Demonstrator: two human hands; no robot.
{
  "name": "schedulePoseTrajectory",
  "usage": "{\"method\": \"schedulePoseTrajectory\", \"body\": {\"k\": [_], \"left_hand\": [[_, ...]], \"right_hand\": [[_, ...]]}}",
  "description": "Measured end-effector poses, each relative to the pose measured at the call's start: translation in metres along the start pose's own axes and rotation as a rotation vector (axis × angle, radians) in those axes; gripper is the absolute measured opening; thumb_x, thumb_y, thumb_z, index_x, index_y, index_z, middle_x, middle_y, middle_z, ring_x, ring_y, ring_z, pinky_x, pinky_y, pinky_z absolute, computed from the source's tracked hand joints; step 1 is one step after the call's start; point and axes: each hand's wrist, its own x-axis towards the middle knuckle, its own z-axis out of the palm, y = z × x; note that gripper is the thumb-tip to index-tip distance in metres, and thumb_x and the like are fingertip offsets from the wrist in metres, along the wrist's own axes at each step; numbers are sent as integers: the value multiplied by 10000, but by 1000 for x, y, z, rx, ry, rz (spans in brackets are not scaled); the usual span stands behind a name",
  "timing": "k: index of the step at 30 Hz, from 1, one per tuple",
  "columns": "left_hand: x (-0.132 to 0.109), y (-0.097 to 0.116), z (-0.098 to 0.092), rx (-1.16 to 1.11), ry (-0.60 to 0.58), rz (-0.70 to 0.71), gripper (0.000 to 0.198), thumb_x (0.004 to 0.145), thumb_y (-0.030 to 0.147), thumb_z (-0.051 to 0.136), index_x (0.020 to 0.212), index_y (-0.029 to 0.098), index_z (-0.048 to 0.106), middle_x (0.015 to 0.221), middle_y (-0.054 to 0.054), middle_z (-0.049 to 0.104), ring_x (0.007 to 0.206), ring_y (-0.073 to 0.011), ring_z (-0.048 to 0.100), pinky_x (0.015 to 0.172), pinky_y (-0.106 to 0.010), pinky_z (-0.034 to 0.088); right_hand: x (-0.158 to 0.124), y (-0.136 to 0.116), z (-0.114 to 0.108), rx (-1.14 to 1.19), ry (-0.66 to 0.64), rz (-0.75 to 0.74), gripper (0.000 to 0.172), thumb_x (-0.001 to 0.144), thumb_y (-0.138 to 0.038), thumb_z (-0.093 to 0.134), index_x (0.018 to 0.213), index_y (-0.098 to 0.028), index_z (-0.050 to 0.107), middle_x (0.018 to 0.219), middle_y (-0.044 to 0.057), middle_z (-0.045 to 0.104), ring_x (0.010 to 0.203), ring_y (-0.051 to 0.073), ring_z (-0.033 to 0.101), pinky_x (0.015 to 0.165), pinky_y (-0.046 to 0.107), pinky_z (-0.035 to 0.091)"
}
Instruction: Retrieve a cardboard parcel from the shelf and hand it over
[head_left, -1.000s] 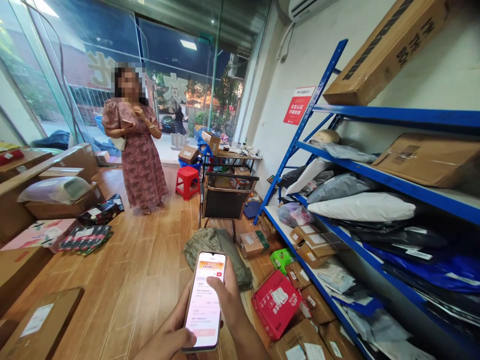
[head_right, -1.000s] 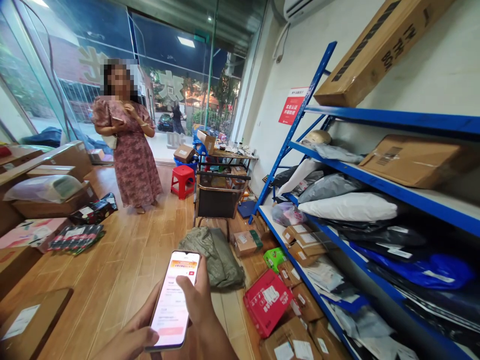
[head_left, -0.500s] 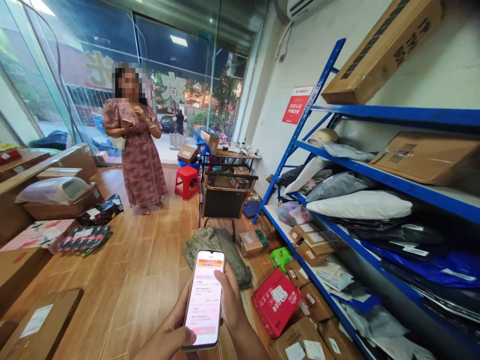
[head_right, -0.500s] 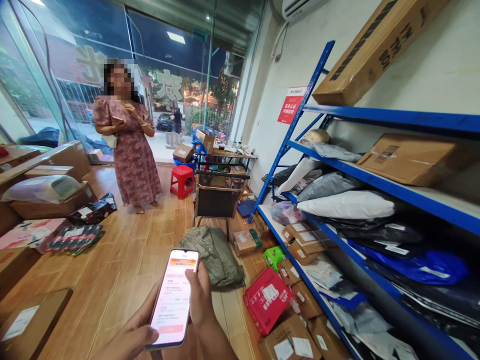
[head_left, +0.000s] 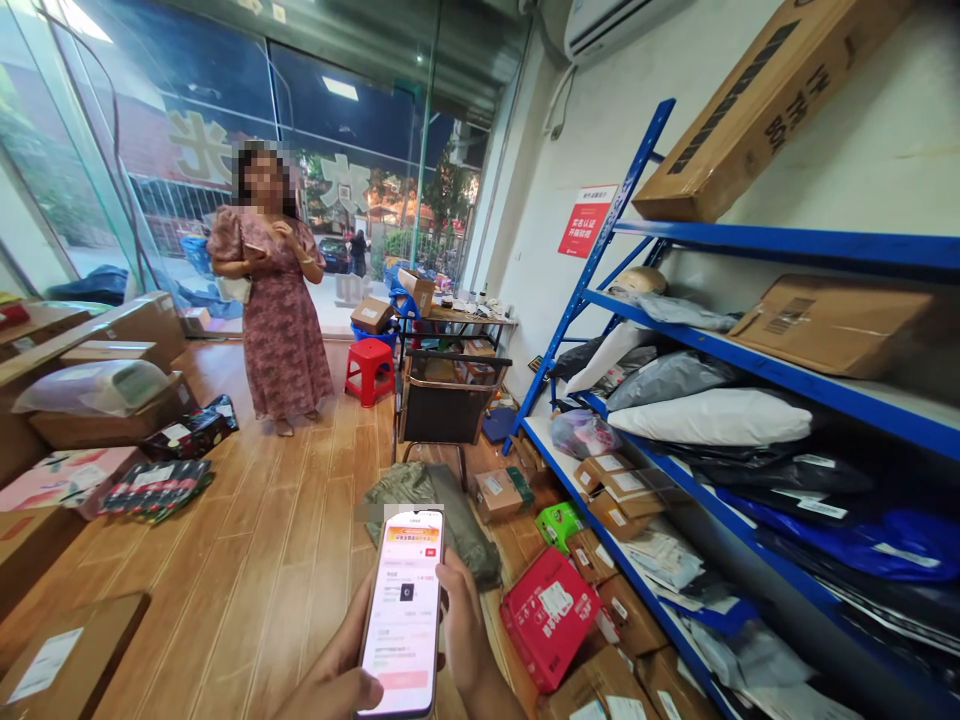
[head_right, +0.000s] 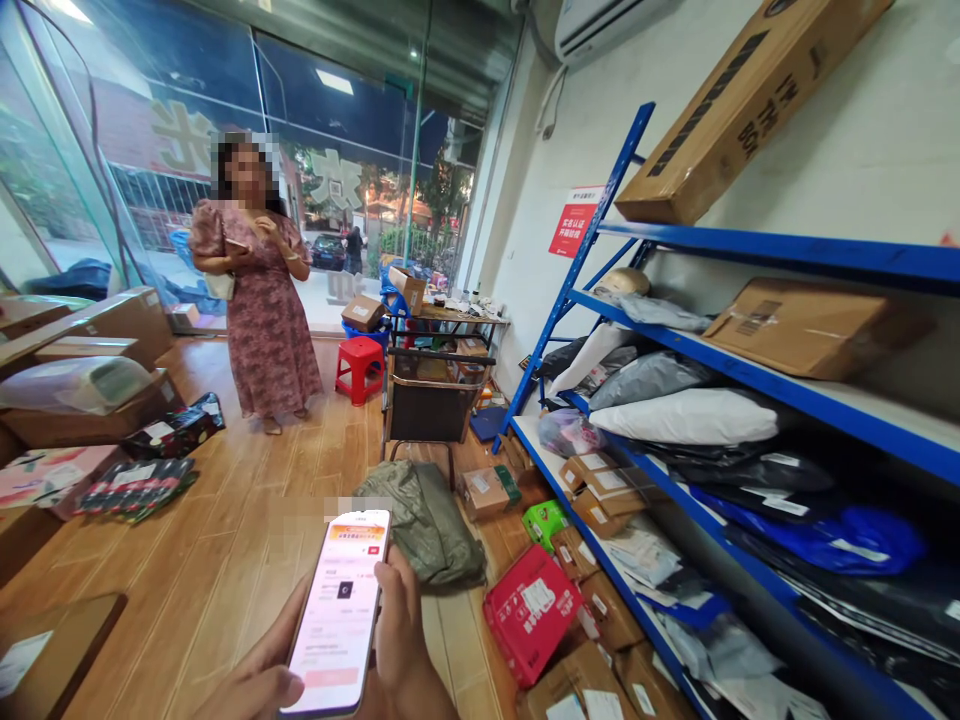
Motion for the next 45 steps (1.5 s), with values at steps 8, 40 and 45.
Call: {"method": "schedulePoseTrajectory", "body": {"k": [8,40,45], "left_hand": [[-1,4,7,38,16,1,1081,675,131,500,1359,315,-317,1459,-71,347,1184,-341,476,530,-292,561],[1,14,4,52,93,-43,1068,677,193,539,1425,267,-220,1360,-111,465,1044,-319,557,551,-308,541],[10,22,-15,48,53,11,799,793,298,532,1465,328,101,1323,-81,515,1112,-314,534,687,-354,531]], "right_hand": [[-9,-2,-1,-21,40,28,418,606,-560,640,767,-177,678,701,30,677,699,209,585,640,290,483],[1,19,1,33,3,43,490,699,-639,588,837,-176,674,761,39,687,751,208,605,678,288,491],[16,35,8,128,-112,187,546,670,-606,628,1044,-208,647,1006,72,715,973,290,637,808,407,519]]}}
